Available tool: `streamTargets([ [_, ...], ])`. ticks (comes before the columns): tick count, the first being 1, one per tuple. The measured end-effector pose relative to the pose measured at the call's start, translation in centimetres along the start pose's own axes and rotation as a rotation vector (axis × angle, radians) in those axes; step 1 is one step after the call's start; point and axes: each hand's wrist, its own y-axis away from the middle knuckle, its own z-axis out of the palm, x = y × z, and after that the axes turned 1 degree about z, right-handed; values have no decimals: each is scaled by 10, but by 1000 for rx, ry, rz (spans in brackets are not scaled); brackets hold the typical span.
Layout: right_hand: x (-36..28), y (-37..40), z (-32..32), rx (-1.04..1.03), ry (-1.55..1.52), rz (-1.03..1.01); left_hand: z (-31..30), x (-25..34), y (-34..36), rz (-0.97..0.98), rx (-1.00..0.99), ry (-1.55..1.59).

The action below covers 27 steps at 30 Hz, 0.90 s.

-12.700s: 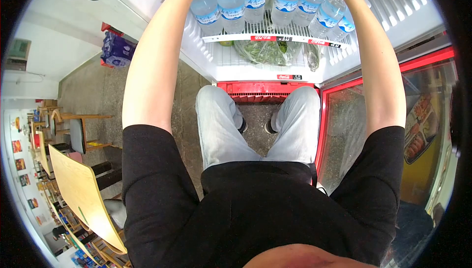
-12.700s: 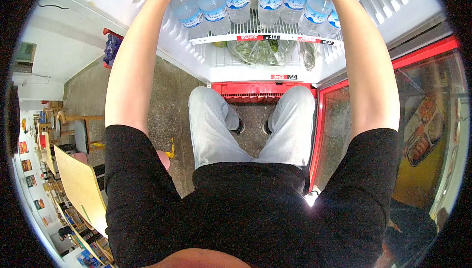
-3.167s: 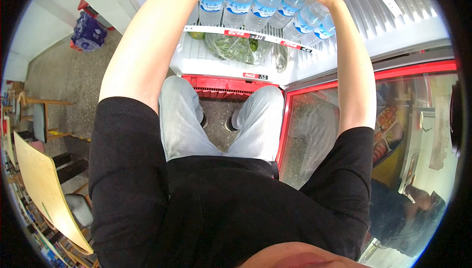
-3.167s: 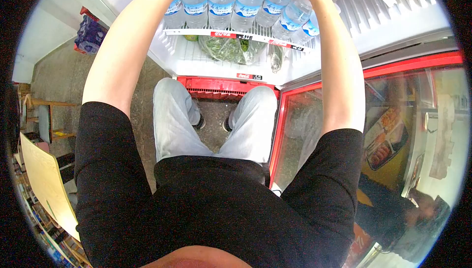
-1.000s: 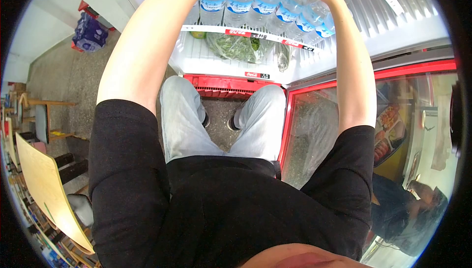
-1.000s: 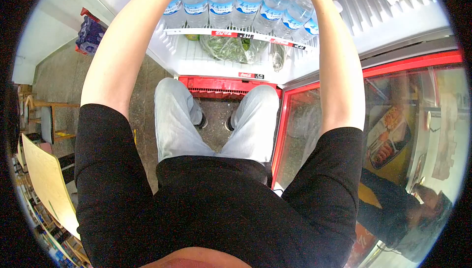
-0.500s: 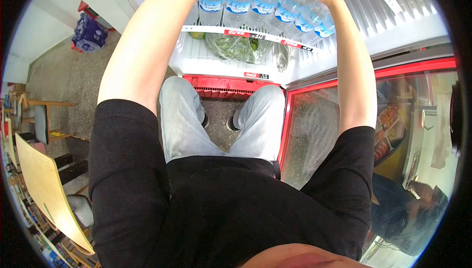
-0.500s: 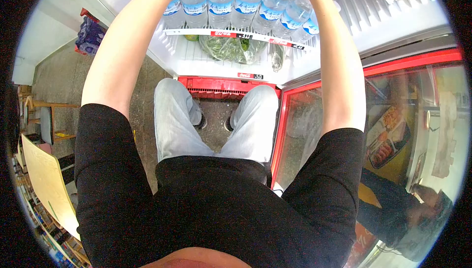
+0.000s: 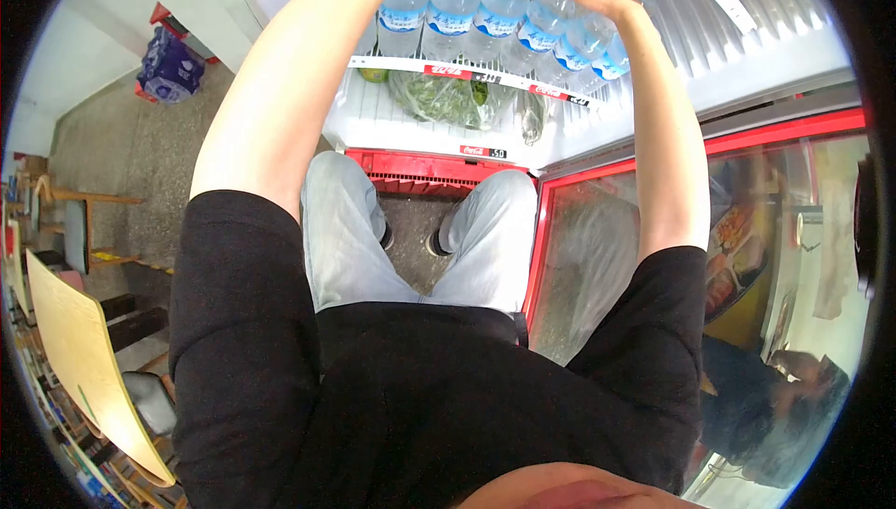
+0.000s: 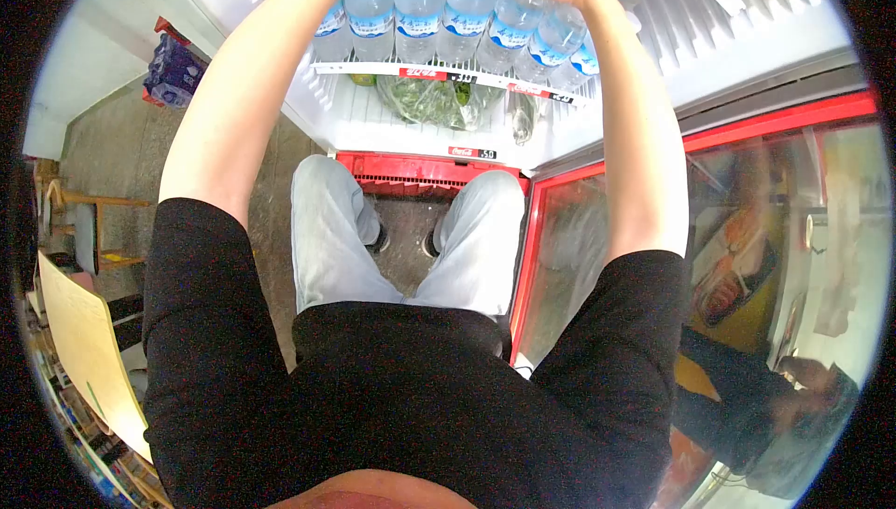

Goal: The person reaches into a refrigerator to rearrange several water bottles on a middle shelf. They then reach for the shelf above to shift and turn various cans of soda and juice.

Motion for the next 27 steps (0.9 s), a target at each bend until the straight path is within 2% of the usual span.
streamTargets([
  [4, 10, -2, 6, 20, 89, -10, -2, 4, 3, -24, 3, 5],
  [7, 18, -5, 4, 54, 192, 67, -6, 11, 10, 7, -3, 21],
  [10, 8, 0, 9, 101, 167, 12, -2, 6, 2, -32, -22, 21],
  [16, 7, -6, -3, -11, 34, 104, 0, 1, 0, -13, -9, 19],
  [27, 7, -4, -2, 8, 50, 44, -2, 5, 4, -32, 9, 12],
])
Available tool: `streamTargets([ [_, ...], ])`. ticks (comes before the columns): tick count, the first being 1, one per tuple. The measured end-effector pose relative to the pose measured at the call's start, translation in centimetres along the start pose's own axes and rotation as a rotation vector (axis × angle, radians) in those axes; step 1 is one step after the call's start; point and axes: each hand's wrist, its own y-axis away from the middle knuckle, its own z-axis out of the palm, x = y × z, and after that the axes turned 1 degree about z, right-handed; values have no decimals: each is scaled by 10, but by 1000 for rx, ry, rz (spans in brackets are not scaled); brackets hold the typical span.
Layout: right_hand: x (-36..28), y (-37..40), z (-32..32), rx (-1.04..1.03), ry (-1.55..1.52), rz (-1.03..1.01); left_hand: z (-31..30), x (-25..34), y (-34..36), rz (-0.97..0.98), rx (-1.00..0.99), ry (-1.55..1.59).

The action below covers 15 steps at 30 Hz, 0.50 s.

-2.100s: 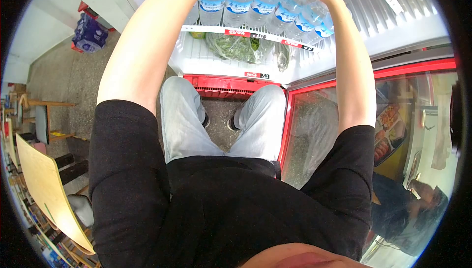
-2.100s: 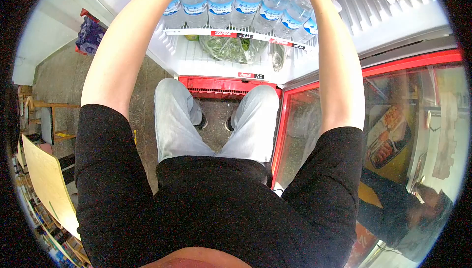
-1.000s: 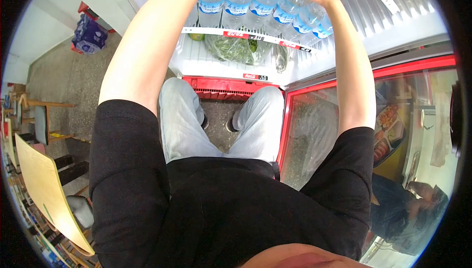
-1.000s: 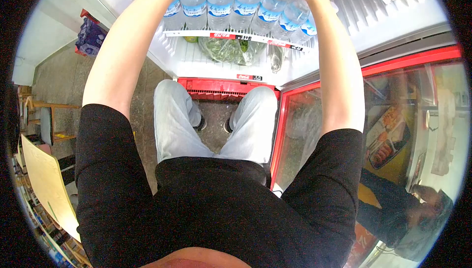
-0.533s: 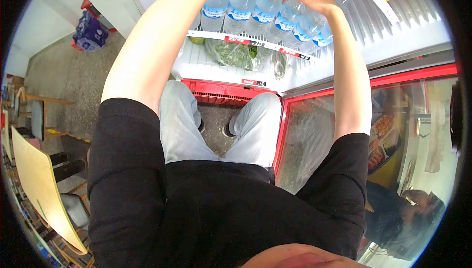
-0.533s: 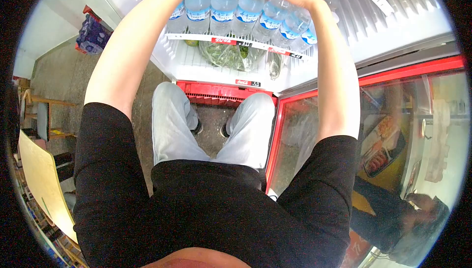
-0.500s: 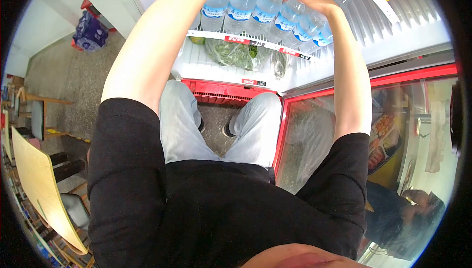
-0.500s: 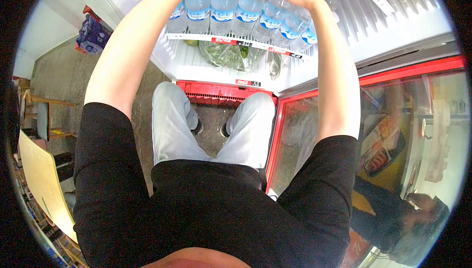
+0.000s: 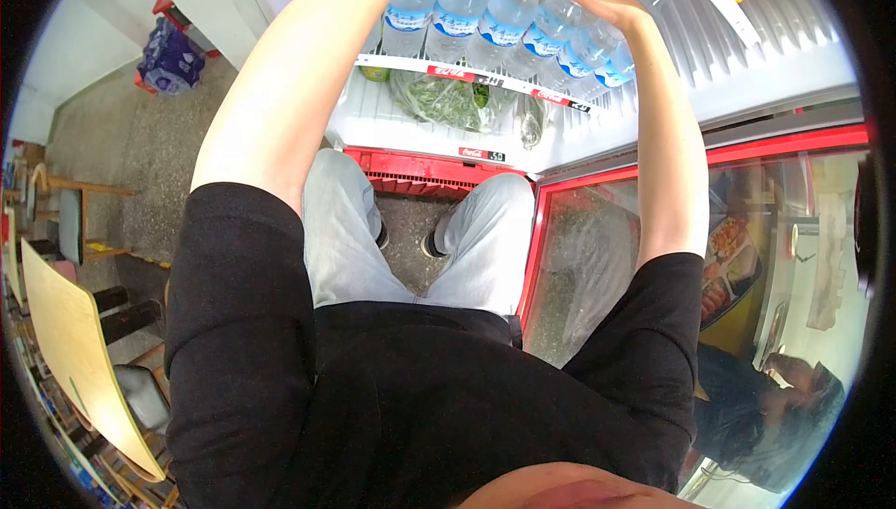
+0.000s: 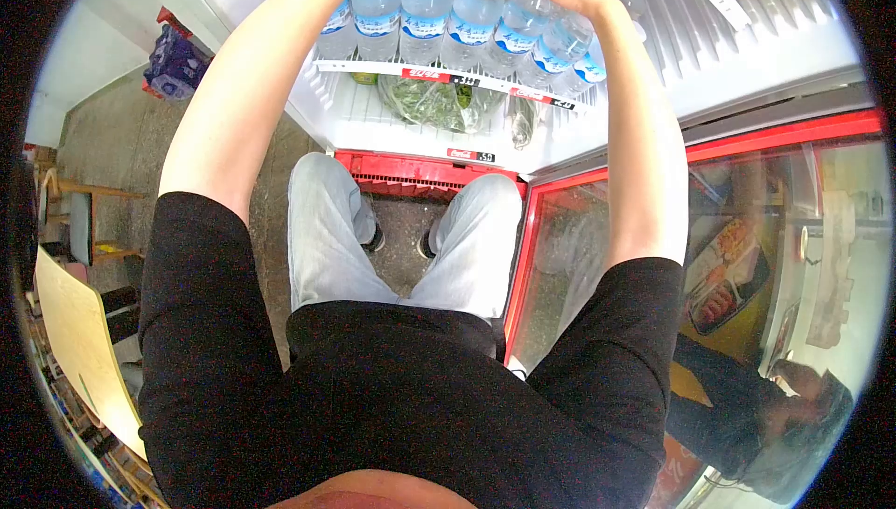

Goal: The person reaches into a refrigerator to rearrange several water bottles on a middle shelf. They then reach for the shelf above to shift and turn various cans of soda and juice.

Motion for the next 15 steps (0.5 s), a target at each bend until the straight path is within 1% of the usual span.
streamTargets([
  [7, 3, 0, 0, -12, -17, -27, 1, -1, -2, -10, 8, -24],
  [10, 9, 0, 0, -25, -27, -39, 0, 0, -1, -17, -7, 6],
  [13, 0, 3, 0, 4, 20, -30, 2, -8, -5, -14, 49, 94],
  [15, 6, 0, 0, 28, -96, -26, 0, -8, -4, -23, 54, 92],
])
